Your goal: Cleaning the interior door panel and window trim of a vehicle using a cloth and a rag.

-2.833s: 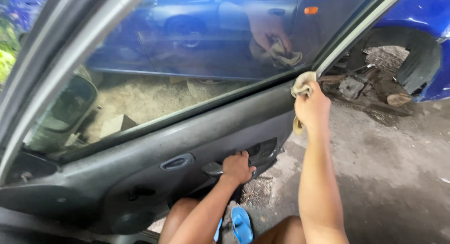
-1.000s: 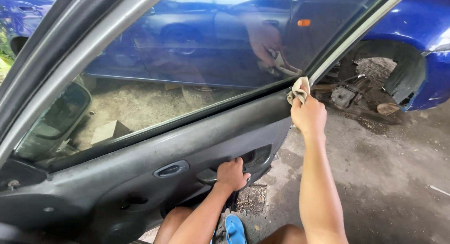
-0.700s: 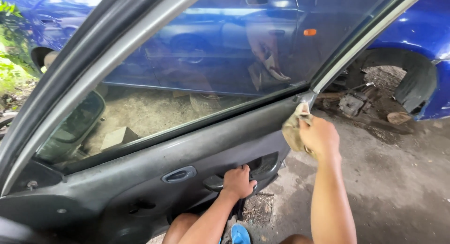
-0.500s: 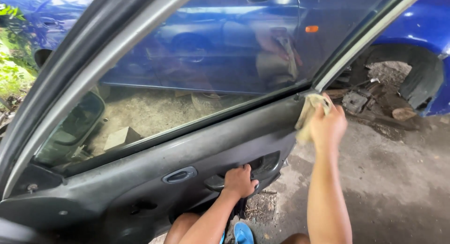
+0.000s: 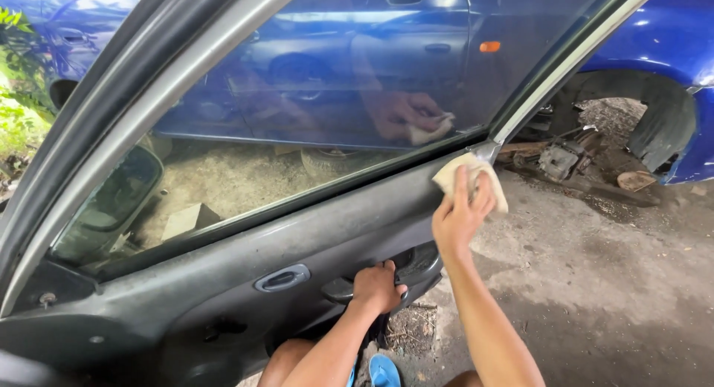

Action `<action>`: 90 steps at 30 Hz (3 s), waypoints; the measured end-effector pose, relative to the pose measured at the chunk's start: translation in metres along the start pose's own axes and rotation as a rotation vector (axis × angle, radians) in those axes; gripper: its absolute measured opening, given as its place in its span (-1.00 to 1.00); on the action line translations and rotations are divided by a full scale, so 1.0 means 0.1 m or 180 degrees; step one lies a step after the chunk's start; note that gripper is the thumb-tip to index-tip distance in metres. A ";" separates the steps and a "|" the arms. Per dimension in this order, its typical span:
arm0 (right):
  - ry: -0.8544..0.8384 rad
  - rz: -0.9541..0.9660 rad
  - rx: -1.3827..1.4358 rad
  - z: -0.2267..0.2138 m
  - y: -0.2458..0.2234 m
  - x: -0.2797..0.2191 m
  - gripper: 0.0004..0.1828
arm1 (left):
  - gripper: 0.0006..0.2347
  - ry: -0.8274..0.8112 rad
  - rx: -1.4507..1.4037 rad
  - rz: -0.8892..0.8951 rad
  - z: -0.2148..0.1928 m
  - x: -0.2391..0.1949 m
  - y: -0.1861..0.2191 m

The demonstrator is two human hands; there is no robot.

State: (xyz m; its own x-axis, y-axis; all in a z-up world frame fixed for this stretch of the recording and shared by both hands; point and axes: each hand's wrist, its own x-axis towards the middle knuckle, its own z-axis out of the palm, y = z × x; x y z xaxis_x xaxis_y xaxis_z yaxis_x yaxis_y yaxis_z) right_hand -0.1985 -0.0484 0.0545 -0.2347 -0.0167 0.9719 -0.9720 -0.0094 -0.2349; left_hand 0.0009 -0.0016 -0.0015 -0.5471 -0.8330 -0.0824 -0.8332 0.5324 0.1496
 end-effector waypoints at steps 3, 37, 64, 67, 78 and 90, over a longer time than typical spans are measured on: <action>-0.0263 -0.0303 0.0348 -0.06 -0.38 -0.10 -0.59 | -0.49 -0.0064 0.0103 -0.0027 0.01 0.03 -0.02; -0.0190 -0.0128 0.1297 -0.16 -0.73 0.22 -0.66 | -0.38 -0.0264 0.0019 -0.0034 -0.14 -0.30 0.10; 0.0485 -0.0204 0.1135 -1.32 -0.68 0.65 -0.87 | -0.45 -0.0501 -0.0081 0.0805 -0.21 -1.09 0.34; 0.0507 -0.0077 0.1075 -1.38 -0.62 0.62 -0.89 | -0.42 -0.0455 -0.0238 0.0744 -0.23 -1.17 0.35; -0.0135 -0.0074 0.1291 -1.99 -1.07 0.23 -0.63 | -0.48 -0.1069 -0.0462 0.0450 0.32 -0.89 0.27; -0.0215 0.0041 0.1742 -2.32 -1.28 0.29 -0.63 | -0.40 -0.2387 -0.1475 0.0278 0.16 -1.05 0.20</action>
State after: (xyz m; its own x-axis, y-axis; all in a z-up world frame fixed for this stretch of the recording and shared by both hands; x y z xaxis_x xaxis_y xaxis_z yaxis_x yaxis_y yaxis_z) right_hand -0.0834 0.1843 0.1158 -0.2277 -0.0842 0.9701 -0.8161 -0.5270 -0.2373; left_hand 0.0403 0.0994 -0.0052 -0.6517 -0.3877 -0.6520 -0.7585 0.3394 0.5563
